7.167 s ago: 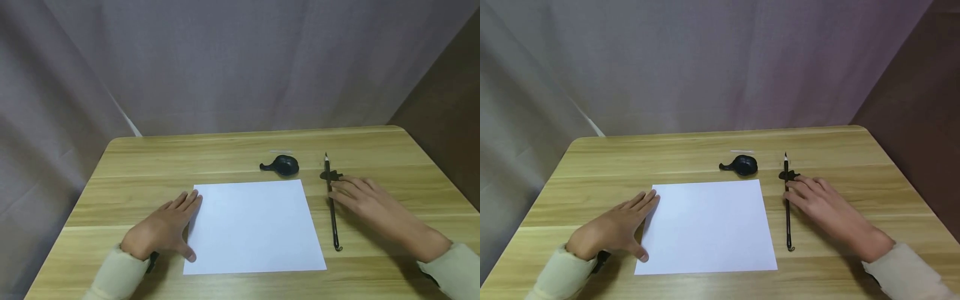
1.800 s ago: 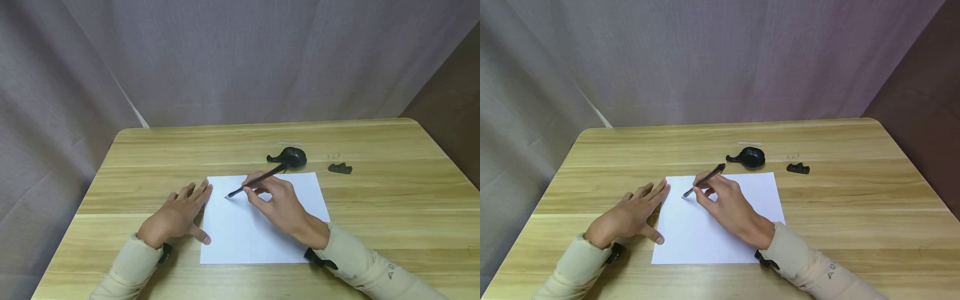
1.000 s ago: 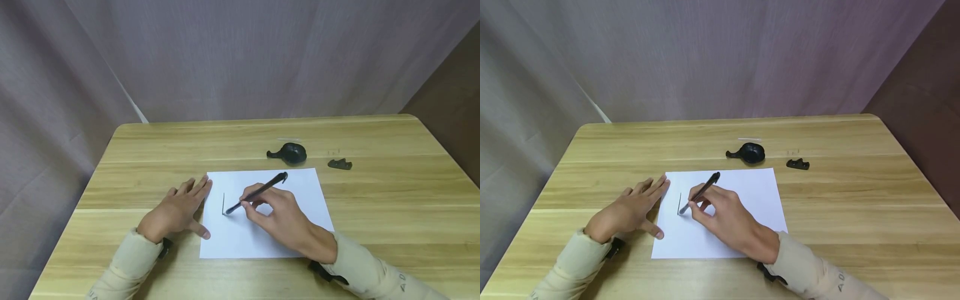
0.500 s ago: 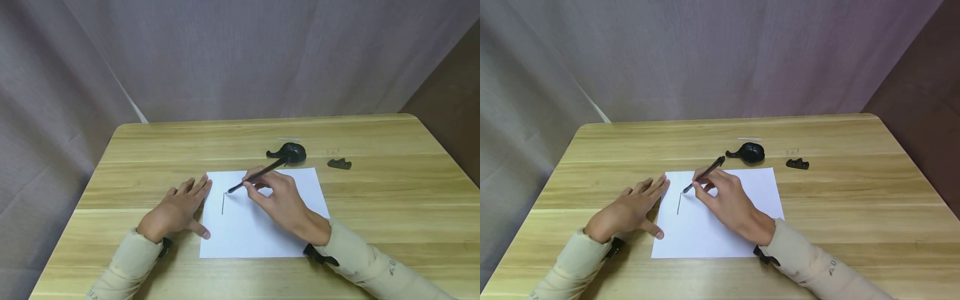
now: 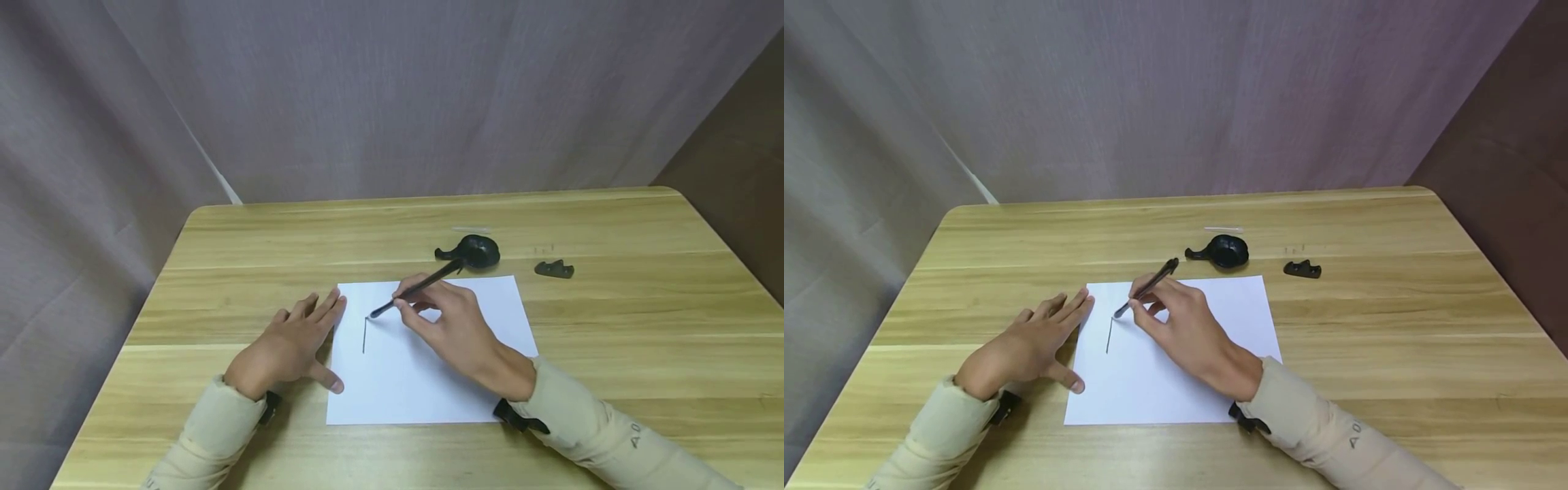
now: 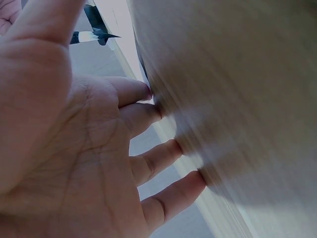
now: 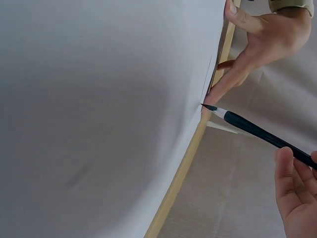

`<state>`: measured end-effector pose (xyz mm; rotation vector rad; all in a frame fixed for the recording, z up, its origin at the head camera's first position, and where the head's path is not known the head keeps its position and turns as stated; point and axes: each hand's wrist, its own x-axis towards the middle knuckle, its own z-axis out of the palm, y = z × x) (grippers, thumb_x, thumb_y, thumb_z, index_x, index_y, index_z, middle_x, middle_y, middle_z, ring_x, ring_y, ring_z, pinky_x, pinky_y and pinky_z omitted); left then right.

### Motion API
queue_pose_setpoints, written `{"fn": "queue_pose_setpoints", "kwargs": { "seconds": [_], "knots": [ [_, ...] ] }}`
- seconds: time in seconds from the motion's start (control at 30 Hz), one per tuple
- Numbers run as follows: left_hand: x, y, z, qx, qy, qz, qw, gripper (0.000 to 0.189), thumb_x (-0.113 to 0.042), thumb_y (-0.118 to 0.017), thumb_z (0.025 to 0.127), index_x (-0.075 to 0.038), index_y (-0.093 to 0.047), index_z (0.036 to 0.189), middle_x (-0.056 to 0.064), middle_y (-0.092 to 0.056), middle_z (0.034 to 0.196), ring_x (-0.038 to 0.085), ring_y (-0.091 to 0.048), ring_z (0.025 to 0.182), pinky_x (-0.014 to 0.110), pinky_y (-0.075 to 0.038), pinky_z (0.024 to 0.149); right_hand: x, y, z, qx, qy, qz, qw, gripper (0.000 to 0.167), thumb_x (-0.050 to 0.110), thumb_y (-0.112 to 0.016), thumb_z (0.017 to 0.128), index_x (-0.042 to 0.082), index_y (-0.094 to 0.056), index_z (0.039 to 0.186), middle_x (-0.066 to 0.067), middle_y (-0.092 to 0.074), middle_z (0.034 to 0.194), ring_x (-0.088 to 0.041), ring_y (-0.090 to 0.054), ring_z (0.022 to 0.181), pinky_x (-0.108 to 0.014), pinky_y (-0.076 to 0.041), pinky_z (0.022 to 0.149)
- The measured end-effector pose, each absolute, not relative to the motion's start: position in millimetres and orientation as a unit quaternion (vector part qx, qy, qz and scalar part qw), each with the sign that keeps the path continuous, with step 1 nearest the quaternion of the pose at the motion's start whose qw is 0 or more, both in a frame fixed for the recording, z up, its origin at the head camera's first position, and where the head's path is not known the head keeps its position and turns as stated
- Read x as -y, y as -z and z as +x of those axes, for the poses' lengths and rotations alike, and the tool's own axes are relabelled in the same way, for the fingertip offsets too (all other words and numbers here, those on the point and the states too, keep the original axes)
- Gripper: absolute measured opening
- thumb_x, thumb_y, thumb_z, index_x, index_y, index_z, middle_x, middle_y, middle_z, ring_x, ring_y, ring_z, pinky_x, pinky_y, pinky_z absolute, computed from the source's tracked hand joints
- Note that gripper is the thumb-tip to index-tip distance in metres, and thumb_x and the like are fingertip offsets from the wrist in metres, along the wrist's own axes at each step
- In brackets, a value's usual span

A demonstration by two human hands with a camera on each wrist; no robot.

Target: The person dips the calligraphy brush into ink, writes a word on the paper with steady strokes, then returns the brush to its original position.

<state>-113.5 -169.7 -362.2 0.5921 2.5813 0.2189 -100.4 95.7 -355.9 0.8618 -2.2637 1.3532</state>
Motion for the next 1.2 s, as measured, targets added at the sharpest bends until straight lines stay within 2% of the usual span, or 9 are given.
{"fn": "queue_pose_setpoints", "kwargs": {
  "seconds": [1.2],
  "knots": [
    [169.5, 358.7, -111.7, -0.941, -0.09, 0.221, 0.241, 0.14, -0.06, -0.091, 0.07, -0.011, -0.008, 0.171, 0.008, -0.002, 0.178, 0.044, -0.006, 0.162, 0.076, -0.018, 0.119, -107.7, 351.0, -74.9, 0.805, -0.453, 0.332, 0.189, 0.018, -0.007, -0.071, 0.087, 0.008, -0.069, 0.096, 0.001, -0.074, 0.094, -0.008, -0.071, 0.078, -0.02, -0.059, 0.072]
  ]
}}
